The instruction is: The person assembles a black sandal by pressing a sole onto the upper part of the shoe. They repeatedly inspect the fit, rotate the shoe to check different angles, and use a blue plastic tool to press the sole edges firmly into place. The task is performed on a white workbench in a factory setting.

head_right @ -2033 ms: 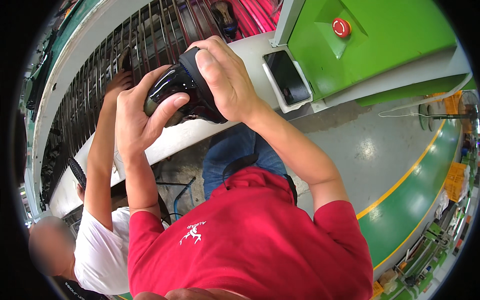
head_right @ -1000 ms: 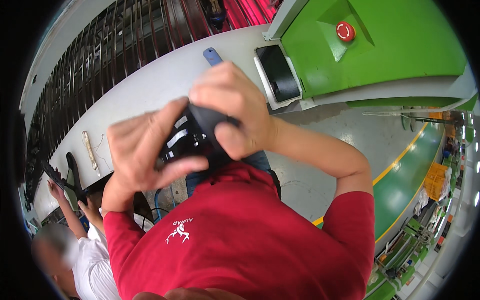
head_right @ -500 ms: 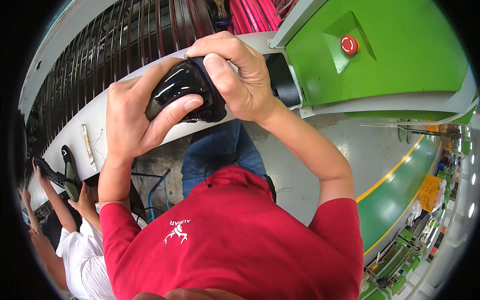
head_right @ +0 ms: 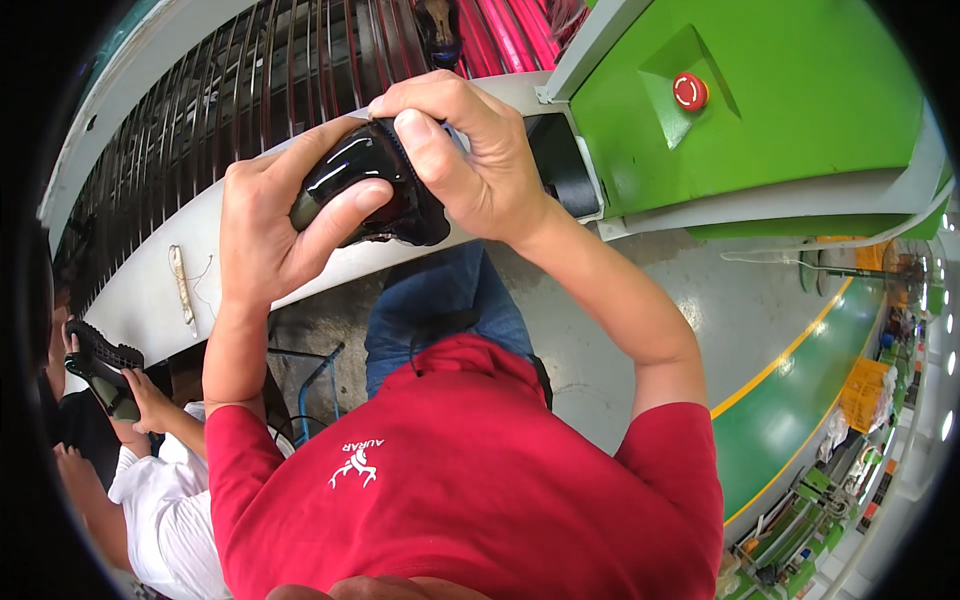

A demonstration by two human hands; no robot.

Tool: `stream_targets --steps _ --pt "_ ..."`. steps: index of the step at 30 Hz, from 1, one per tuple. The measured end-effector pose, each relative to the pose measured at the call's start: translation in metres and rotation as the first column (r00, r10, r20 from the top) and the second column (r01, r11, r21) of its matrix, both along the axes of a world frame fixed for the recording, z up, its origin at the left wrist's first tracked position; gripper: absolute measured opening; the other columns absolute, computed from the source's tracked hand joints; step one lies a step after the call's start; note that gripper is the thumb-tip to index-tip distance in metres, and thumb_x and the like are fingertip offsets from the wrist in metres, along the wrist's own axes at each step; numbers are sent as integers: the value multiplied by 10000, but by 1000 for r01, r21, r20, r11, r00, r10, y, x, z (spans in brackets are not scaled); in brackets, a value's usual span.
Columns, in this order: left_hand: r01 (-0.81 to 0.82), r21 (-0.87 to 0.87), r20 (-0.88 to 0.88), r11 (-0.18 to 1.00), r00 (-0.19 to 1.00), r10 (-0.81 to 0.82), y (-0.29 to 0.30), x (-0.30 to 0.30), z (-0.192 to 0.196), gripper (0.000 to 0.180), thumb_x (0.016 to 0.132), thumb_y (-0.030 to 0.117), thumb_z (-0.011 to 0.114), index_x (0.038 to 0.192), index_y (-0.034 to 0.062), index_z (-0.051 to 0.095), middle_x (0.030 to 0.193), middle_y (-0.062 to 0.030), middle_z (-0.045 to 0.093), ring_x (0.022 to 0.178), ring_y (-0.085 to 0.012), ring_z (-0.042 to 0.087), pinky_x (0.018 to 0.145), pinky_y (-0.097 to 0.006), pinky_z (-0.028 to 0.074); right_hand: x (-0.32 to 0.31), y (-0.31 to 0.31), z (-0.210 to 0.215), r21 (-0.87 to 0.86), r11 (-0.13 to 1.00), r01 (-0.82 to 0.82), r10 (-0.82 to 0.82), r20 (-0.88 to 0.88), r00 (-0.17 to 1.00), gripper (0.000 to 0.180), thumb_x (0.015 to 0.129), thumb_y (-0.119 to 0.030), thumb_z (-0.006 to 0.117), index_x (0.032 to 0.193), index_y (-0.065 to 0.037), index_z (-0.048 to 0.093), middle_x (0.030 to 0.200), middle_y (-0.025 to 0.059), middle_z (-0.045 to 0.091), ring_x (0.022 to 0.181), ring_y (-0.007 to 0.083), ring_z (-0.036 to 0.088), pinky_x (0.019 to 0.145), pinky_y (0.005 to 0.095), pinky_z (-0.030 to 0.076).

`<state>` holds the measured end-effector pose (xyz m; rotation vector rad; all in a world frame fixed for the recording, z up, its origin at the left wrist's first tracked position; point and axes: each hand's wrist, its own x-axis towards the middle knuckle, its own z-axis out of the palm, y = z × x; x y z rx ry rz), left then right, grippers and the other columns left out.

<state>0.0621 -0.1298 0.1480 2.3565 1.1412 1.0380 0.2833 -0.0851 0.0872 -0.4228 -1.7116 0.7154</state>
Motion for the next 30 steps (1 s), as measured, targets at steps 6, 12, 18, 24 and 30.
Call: stream_targets --steps 6,12,18,24,30 --pt "94 -29 284 995 955 -82 13 -30 -32 555 988 507 689 1177 -12 748 1009 -157 743 917 -261 742 797 -362 564 -8 -22 -3 113 994 -13 7 53 999 510 975 -312 807 1384 -42 667 1234 160 727 1095 284 710 983 400 562" --pt "-50 -184 363 982 924 115 7 -49 -44 467 1174 318 442 1439 -17 629 1248 -123 712 1218 -194 637 1104 -353 461 -13 -42 -77 -339 941 -13 58 123 991 1296 709 -300 1058 1713 -41 280 1363 171 666 1271 295 648 1162 447 467" --pt "112 -316 467 942 883 52 5 -64 -50 1009 952 602 726 1649 -32 365 1645 -236 470 1488 -356 528 1240 -473 398 -33 -38 -107 -525 850 -33 92 87 992 1178 673 -282 1068 1629 -76 411 1289 131 667 1256 262 655 1131 409 495" --pt "18 -351 141 936 989 34 -14 -88 -54 1168 794 415 919 1691 -22 311 1693 -214 397 1544 -342 429 1293 -471 300 -14 -17 -87 -145 979 145 -96 301 949 951 632 -253 1035 1455 -160 569 1236 123 654 1176 349 639 1017 460 507" --pt "-28 -267 -41 963 999 18 -24 -79 -101 1180 747 240 905 1725 18 282 1742 -198 357 1618 -372 329 1333 -499 224 5 -24 -89 207 957 204 -274 411 869 617 694 -233 967 1265 -305 743 1276 83 617 1183 334 595 1022 492 453"
